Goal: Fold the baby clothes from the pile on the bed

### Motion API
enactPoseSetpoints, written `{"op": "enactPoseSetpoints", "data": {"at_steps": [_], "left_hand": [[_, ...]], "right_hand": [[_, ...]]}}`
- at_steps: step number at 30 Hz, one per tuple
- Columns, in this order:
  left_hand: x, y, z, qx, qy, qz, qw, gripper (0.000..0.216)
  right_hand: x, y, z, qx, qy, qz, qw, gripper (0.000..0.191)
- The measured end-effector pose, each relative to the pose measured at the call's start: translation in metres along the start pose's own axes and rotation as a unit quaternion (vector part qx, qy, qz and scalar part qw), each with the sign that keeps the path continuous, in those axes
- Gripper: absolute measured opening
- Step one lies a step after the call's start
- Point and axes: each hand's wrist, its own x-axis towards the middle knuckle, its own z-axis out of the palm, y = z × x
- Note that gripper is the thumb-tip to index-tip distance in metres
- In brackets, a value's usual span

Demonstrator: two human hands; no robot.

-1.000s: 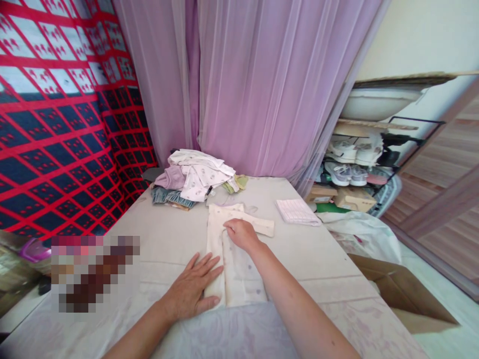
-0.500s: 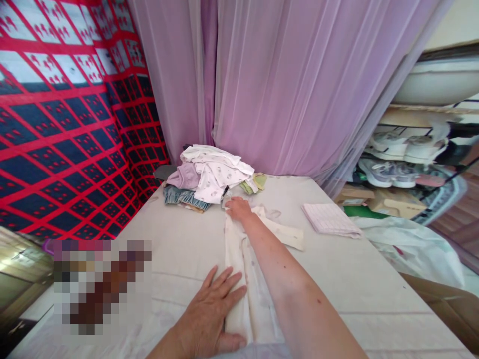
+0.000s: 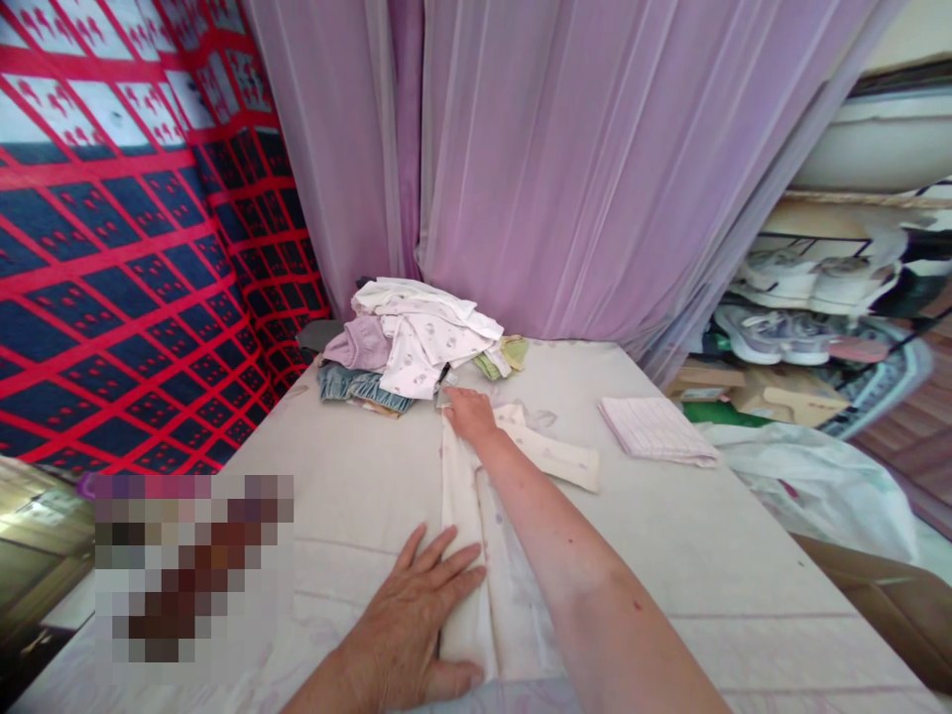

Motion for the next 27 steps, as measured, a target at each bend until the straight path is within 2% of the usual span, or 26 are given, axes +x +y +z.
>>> {"op": "enactPoseSetpoints", "data": {"at_steps": [3,6,9,11,16,21,23,25,27], "left_hand": [[0.0,0.0,0.001,-0.004,0.01,0.002,1.0,0.076],[0.0,0.0,0.001,-0.004,0.015,0.004,1.0,0.074],[0.001,0.0,0.002,0.002,0.017,0.008,1.0,0.077],[0.002,-0.001,0.003,0.012,0.021,0.011,1.0,0.077],[0.003,-0.002,0.005,0.037,0.023,0.016,0.999,0.079],[0.001,-0.002,0.005,0.052,0.025,0.022,0.998,0.077],[0.001,-0.002,0.006,0.06,0.027,0.027,0.997,0.078],[0.001,-0.004,0.007,0.072,0.036,0.022,0.997,0.081],[0.002,-0.006,0.009,0.086,0.055,0.002,0.995,0.082]], "right_hand": [[-0.026,0.002,-0.007,0.01,-0.007,-0.062,0.998,0.047],[-0.059,0.0,-0.005,-0.002,-0.07,-0.121,0.99,0.053],[-0.078,-0.004,-0.004,-0.021,-0.142,-0.109,0.984,0.056],[-0.082,-0.008,-0.007,-0.028,-0.155,-0.099,0.983,0.057],[-0.093,-0.015,-0.008,-0.024,-0.104,-0.072,0.992,0.059],[-0.107,-0.024,-0.003,-0.018,-0.147,-0.09,0.985,0.058],[-0.107,-0.02,-0.011,-0.016,-0.13,-0.089,0.987,0.055],[-0.109,-0.006,-0.022,-0.015,-0.078,-0.044,0.996,0.052],[-0.115,0.018,-0.034,-0.021,-0.013,0.055,0.998,0.051]]}}
